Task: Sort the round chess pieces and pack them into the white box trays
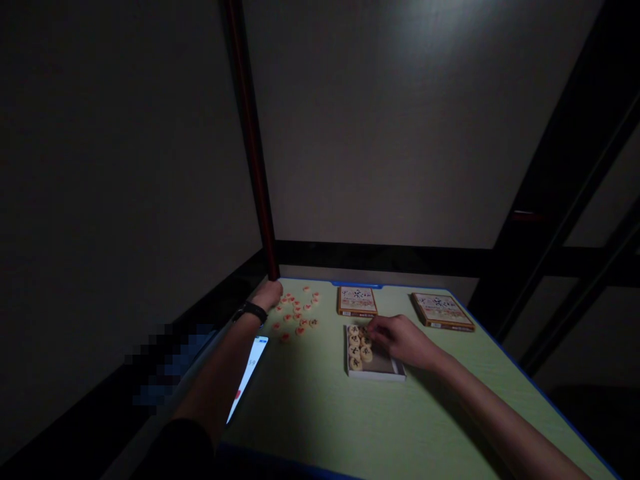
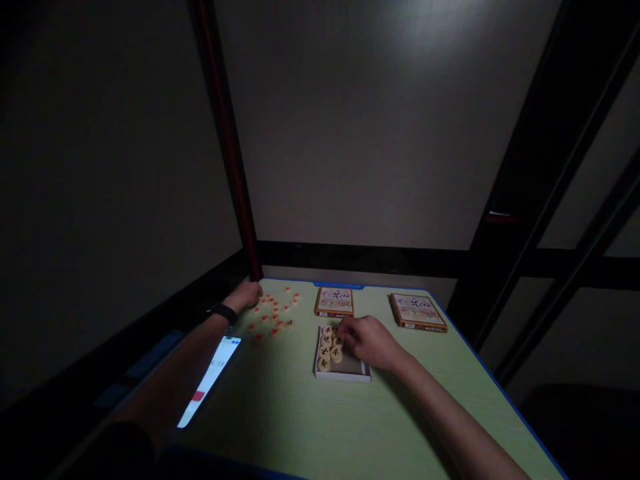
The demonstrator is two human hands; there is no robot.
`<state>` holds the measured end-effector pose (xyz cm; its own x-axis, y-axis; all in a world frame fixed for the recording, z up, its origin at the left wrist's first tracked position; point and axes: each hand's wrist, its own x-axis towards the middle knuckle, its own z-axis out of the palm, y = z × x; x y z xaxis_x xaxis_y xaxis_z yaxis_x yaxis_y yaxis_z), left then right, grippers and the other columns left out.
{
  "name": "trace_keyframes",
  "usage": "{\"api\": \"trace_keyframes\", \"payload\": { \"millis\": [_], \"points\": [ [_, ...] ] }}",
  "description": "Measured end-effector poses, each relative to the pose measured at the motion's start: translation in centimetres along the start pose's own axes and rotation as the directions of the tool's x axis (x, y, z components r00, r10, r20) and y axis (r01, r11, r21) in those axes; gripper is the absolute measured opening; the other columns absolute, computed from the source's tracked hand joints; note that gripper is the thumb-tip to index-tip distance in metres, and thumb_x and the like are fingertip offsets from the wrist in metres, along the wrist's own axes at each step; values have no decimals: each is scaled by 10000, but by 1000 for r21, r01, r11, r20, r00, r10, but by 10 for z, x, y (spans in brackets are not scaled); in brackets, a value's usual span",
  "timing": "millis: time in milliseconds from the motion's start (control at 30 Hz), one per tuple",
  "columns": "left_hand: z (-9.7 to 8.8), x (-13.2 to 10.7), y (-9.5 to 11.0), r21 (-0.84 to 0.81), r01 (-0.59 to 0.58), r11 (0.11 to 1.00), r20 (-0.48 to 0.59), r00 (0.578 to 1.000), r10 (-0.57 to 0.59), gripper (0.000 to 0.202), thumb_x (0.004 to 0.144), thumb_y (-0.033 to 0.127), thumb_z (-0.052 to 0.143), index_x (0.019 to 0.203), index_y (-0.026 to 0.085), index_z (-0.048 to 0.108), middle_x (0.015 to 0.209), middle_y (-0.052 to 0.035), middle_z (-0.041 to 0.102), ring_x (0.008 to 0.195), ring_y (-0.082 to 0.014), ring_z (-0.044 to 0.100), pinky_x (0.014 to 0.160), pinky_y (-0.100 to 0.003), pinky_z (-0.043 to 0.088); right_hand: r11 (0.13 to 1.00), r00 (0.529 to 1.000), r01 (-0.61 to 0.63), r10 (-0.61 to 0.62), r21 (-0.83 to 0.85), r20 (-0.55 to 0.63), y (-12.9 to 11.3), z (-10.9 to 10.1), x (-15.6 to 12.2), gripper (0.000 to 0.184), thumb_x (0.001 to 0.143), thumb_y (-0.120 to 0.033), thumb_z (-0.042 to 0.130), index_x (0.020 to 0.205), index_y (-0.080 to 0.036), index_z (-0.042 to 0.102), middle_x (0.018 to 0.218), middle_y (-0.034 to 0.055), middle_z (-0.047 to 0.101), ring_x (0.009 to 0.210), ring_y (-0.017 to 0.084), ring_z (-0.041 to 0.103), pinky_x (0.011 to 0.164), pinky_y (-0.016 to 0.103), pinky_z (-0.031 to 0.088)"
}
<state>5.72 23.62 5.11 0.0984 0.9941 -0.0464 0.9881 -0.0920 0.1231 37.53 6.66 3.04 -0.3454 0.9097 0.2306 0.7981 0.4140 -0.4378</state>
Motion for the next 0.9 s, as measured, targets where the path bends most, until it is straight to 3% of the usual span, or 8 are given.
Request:
{"api": "trace_keyframes", "payload": {
  "millis": [233, 367, 433, 500, 567, 667, 767, 900],
  "points": [
    [-4, -11, 1, 22, -32, 999, -47, 998, 33, 262, 767, 90, 589, 1001, 108, 704, 1100, -191, 704, 1043, -279, 666, 819, -281, 491, 1000, 1000, 6, -6, 0, 7, -1, -1, 0, 176, 867, -193, 528, 867, -182, 703, 766, 44, 716, 678, 179, 621, 636, 262, 400],
    [-15, -26, 31, -14, -196, 980, -106, 975, 194, 234, 841, 129, 543, 1009, 120, 706, 1079, -169, 709, 1040, -256, 658, 864, -283, 482, 999, 999, -22, 23, 41, -34, -5, -2, 0, 179, 888, -224, 529, 877, -179, 703, 786, 54, 728, 696, 185, 633, 650, 271, 425],
    [-20, -41, 57, -43, -330, 943, -157, 934, 319, 277, 846, 136, 552, 1086, 164, 689, 1134, -122, 702, 1091, -228, 631, 942, -273, 456, 996, 996, -25, 32, 83, -86, -7, -2, 0, 194, 903, -239, 529, 962, -182, 705, 842, 59, 741, 743, 195, 653, 687, 281, 454],
    [-21, -59, 84, -145, -542, 828, -273, 826, 493, 308, 828, 128, 576, 1119, 165, 667, 1126, -109, 703, 1062, -226, 637, 955, -297, 464, 991, 987, 0, 21, 137, -156, -8, -1, 1, 263, 912, -243, 538, 1131, -200, 677, 959, 63, 746, 825, 204, 672, 746, 297, 484],
    [-18, -76, 105, -298, -642, 707, -264, 767, 585, 344, 807, 143, 615, 1148, 188, 633, 1042, -70, 719, 971, -202, 665, 890, -289, 502, 982, 975, 74, -34, 172, -221, -8, 0, 1, 394, 910, -234, 563, 1303, -228, 598, 1144, 78, 716, 964, 213, 668, 837, 318, 497],
    [-8, -90, 123, -582, -605, 543, -170, 743, 647, 468, 745, 161, 708, 1191, 192, 569, 916, -32, 717, 837, -177, 685, 767, -280, 538, 966, 955, 214, -174, 149, -241, -7, 0, 0, 494, 924, -261, 586, 1414, -247, 520, 1319, 106, 637, 1141, 230, 611, 955, 352, 474],
    [3, -91, 128, -800, -449, 399, -64, 724, 686, 627, 630, 179, 823, 1186, 186, 534, 878, -30, 699, 827, -178, 687, 713, -272, 542, 957, 950, 268, -242, 115, -196, -9, -1, 0, 381, 946, -286, 569, 1320, -235, 622, 1233, 111, 684, 1099, 233, 632, 936, 345, 480],
    [9, -83, 124, -878, -311, 363, 44, 704, 709, 681, 576, 175, 847, 1182, 177, 536, 927, -48, 688, 818, -170, 686, 728, -288, 547, 969, 969, 223, -208, 105, -135, -16, -8, -2, 239, 888, -248, 641, 1106, -216, 733, 1057, 80, 746, 962, 218, 670, 842, 296, 480]
  ]
}}
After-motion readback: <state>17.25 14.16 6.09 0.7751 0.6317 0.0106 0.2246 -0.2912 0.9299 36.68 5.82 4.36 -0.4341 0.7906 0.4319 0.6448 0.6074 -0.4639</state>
